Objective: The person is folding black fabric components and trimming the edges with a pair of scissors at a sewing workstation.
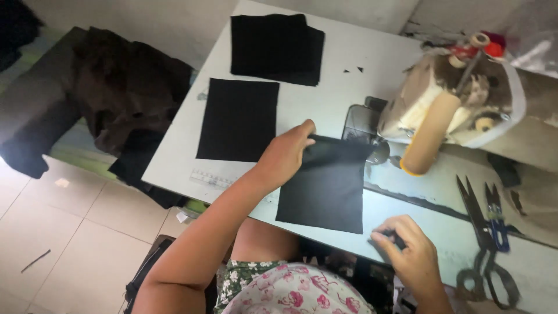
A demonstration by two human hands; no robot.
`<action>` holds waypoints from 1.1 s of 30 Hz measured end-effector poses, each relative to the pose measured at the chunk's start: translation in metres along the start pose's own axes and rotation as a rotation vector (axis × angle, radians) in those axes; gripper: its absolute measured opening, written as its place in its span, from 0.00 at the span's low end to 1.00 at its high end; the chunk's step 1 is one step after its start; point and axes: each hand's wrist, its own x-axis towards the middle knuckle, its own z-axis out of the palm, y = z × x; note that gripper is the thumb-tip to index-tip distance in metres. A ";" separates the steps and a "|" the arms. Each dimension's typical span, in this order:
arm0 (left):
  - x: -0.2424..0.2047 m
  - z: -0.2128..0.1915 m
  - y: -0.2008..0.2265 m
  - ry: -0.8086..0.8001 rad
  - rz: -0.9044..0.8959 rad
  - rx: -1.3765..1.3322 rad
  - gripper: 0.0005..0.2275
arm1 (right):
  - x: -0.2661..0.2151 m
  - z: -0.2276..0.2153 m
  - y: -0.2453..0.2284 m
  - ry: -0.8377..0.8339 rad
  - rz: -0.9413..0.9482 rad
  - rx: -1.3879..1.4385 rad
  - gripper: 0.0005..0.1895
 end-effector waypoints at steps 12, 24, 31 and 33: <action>0.048 -0.146 -0.114 0.112 -0.256 -0.014 0.08 | 0.007 0.002 0.001 -0.078 0.256 -0.079 0.11; 0.018 -0.081 -0.128 0.314 -0.400 0.182 0.11 | 0.008 0.007 0.006 -0.016 0.207 -0.089 0.09; 0.080 -0.101 -0.114 0.421 -0.019 -0.222 0.05 | 0.010 0.007 0.005 -0.032 0.260 -0.051 0.11; 0.102 -0.110 -0.115 0.448 -0.011 -0.321 0.03 | 0.010 0.006 0.004 -0.009 0.263 -0.027 0.11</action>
